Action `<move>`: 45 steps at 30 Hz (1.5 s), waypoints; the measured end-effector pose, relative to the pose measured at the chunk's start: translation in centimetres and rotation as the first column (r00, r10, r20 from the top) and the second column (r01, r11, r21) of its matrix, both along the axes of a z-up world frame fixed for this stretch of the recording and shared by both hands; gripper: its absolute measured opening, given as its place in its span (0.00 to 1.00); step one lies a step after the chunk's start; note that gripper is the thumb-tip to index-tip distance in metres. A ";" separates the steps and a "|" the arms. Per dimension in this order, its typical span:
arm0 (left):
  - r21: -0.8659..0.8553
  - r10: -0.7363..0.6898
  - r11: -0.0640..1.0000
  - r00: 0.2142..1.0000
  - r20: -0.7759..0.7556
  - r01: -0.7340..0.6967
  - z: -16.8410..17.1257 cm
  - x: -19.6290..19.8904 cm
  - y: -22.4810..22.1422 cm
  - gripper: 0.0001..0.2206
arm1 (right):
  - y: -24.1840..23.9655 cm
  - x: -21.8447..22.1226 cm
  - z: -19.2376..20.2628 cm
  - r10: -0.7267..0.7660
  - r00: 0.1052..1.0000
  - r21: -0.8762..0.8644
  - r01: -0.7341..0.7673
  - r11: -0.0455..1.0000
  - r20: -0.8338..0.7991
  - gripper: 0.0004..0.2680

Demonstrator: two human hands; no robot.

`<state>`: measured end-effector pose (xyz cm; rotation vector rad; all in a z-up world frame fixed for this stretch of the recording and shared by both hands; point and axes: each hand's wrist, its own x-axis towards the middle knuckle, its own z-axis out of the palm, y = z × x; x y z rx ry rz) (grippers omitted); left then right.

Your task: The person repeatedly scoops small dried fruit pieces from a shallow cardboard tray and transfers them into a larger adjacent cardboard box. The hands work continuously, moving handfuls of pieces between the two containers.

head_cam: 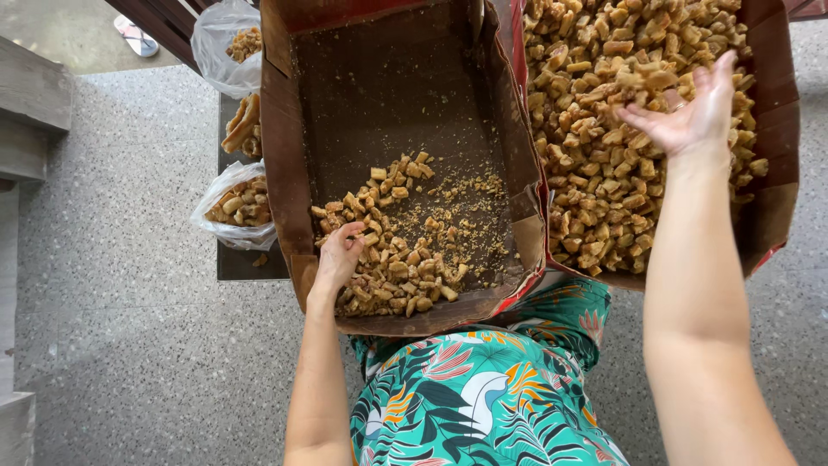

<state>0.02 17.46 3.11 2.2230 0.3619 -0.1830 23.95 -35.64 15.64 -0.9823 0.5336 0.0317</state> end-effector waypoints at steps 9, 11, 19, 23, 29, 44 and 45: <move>0.133 0.117 0.983 0.991 0.059 -0.124 -2.3 4.6 4.6 0.17 | 13.8 -11.6 -4.8 0.253 0.967 0.348 -0.247 0.904 0.030 0.07; 0.250 0.109 0.959 0.987 0.114 -0.135 -3.2 6.1 5.6 0.19 | 17.4 -14.0 -6.7 0.358 0.933 0.401 -0.317 0.860 -0.028 0.06; 0.356 -0.031 0.917 0.923 -0.384 0.179 -7.5 9.8 4.7 0.32 | 22.4 -17.7 -16.3 0.412 0.860 0.579 -0.180 0.795 -0.299 0.04; 0.270 -0.017 0.958 0.957 -0.290 0.098 -9.6 8.7 4.5 0.28 | 22.6 -18.4 -18.6 0.417 0.854 0.575 -0.181 0.798 -0.310 0.05; 0.117 -0.065 0.986 0.917 -0.393 0.120 -7.5 5.4 4.7 0.22 | 22.4 -18.6 -19.0 0.399 0.872 0.571 -0.180 0.801 -0.285 0.06; -0.718 -0.223 0.694 0.933 -0.284 -0.053 4.4 0.9 -0.8 0.22 | 24.5 -19.7 -15.8 0.522 0.835 0.626 -0.316 0.713 -0.173 0.10; -0.713 -0.284 0.701 0.926 -0.249 0.023 5.3 0.8 -1.5 0.22 | 25.3 -19.9 -14.8 0.548 0.821 0.637 -0.337 0.693 -0.161 0.13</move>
